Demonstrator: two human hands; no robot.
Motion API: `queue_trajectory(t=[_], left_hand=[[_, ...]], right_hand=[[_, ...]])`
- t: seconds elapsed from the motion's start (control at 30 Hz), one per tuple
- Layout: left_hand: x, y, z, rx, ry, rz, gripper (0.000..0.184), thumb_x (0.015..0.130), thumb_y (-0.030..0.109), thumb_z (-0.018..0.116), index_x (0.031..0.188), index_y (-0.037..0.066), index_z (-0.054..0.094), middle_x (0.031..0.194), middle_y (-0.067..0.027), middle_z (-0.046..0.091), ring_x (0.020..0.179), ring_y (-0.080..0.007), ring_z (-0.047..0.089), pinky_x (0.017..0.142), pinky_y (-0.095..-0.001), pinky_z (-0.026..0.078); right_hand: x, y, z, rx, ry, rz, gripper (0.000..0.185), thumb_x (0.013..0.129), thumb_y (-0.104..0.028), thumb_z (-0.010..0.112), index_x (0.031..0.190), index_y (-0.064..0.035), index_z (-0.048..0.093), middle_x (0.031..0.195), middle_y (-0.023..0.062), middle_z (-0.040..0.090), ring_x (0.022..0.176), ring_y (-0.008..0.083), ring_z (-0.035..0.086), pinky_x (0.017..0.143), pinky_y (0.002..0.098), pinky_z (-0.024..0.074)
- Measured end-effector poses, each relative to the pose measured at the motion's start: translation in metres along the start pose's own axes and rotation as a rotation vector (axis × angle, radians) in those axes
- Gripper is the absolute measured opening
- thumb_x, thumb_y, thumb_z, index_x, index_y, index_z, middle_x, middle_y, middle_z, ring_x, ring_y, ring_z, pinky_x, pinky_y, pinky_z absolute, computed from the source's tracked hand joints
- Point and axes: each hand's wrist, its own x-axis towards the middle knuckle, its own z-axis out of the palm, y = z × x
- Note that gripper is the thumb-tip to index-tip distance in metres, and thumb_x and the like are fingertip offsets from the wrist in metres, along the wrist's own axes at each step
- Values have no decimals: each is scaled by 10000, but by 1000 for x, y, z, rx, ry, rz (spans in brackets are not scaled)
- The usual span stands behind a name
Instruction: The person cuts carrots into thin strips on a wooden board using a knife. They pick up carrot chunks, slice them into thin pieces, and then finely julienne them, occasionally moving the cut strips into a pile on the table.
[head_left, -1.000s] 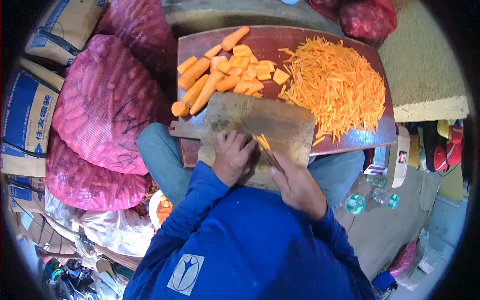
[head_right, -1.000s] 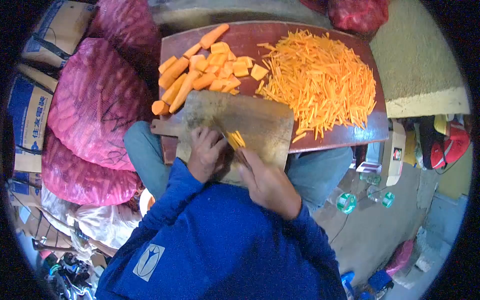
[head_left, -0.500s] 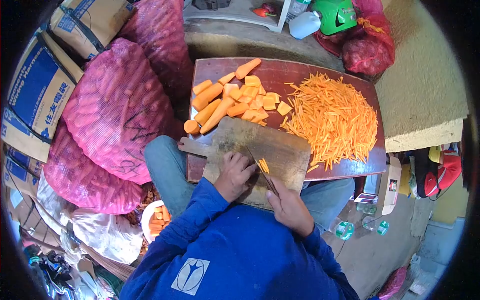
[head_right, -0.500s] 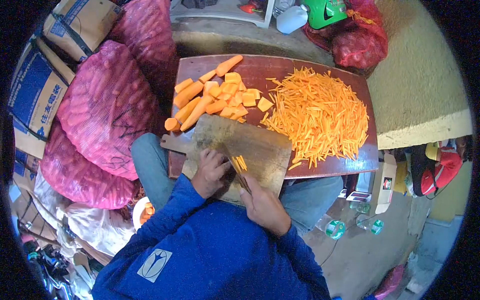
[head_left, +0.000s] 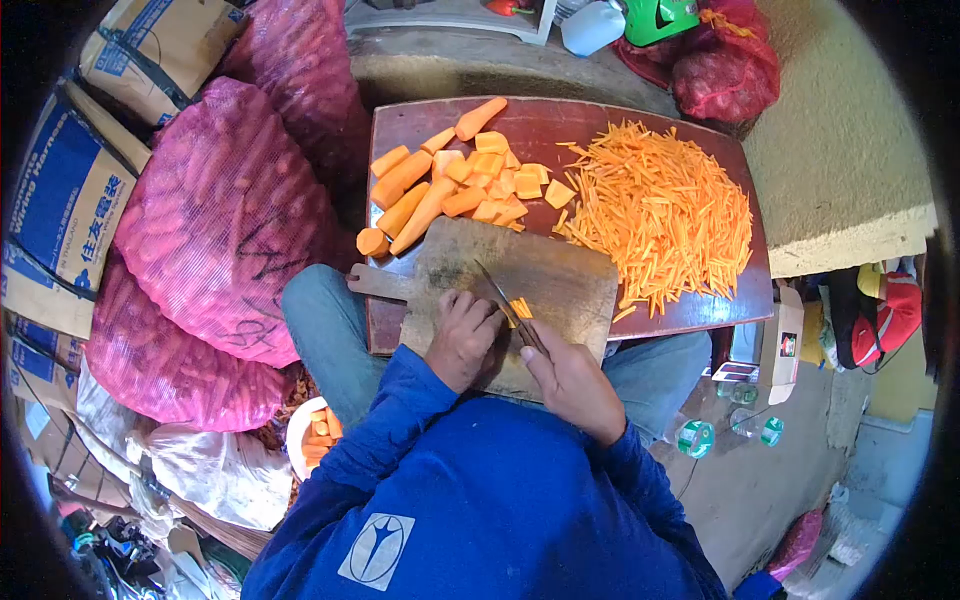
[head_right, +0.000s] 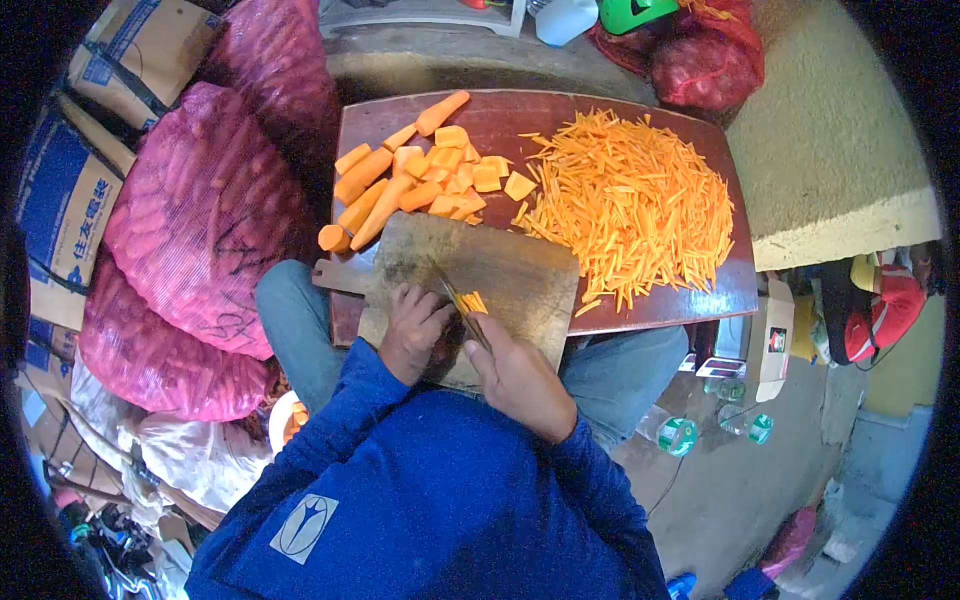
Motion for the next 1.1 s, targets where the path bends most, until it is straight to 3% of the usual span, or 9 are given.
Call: queue_trajectory(t=[0.07, 0.3, 0.43, 0.6, 0.7, 0.8, 0.87, 0.97, 1.1], left_hand=[[-3, -1, 0, 28, -16, 7, 432, 719, 96, 774, 1135, -8, 717, 1055, -129, 650, 1059, -343, 602, 1047, -532, 410], [-7, 2, 4, 26, -30, -17, 394, 761, 105, 745, 1137, -10, 718, 1054, -130, 643, 1064, -345, 603, 1060, -532, 414], [-5, -1, 3, 75, -1, 11, 361, 778, 110, 729, 1120, -3, 717, 1053, -131, 640, 1063, -349, 603, 1060, -529, 415], [-4, 4, 3, 43, -5, -25, 354, 761, 121, 741, 1092, 1, 707, 1046, -131, 633, 1057, -347, 601, 1063, -531, 414], [-4, 2, 1, 40, 22, -1, 319, 753, 88, 754, 1056, -1, 708, 1011, -140, 624, 1022, -358, 601, 1010, -516, 442], [-3, 4, 6, -75, 139, -122, 256, 759, 25, 769, 1006, -7, 708, 981, -156, 624, 978, -376, 604, 911, -481, 478], [3, 4, 4, -166, 285, -209, 182, 774, -33, 764, 945, -8, 707, 934, -159, 631, 909, -384, 610, 815, -458, 491], [3, 3, -4, -201, 325, -246, 126, 798, -45, 758, 905, -1, 706, 898, -144, 639, 862, -367, 616, 792, -455, 492], [10, 4, -8, -199, 270, -295, 93, 818, -8, 770, 876, 24, 704, 877, -125, 643, 863, -346, 631, 808, -460, 489]], right_hand=[[-14, 4, -1, 51, 23, -24, 394, 1094, -189, 592, 1434, 4, 546, 975, 368, 709, 918, 570, 706, 778, 607, 555], [-3, 3, 5, 38, -13, 42, 388, 1091, -163, 592, 1437, 6, 543, 1009, 357, 717, 962, 565, 711, 802, 591, 565], [-11, 3, 6, 62, 11, -62, 382, 1095, -174, 587, 1430, 5, 547, 1025, 362, 715, 979, 566, 708, 812, 592, 562], [1, -6, 5, 21, -9, 52, 380, 1095, -181, 588, 1427, 4, 561, 1061, 355, 715, 990, 552, 716, 827, 563, 566], [-11, -3, 1, 115, 98, -50, 394, 1096, -179, 591, 1444, 5, 560, 1053, 345, 722, 982, 538, 727, 828, 537, 573], [-29, -12, -11, 87, 36, 64, 399, 1096, -179, 596, 1445, 12, 567, 1062, 331, 730, 1004, 528, 730, 851, 513, 580], [-33, 1, -4, 70, 19, 5, 404, 1096, -184, 600, 1447, 13, 569, 1062, 330, 731, 1009, 525, 734, 856, 510, 583], [-34, 19, 0, 88, 69, -114, 399, 1087, -201, 619, 1422, 15, 608, 1060, 331, 732, 1000, 514, 743, 857, 507, 594], [-37, 34, -30, -37, 182, 43, 343, 1052, -166, 659, 1341, 18, 675, 1052, 328, 735, 979, 499, 744, 826, 498, 597]])
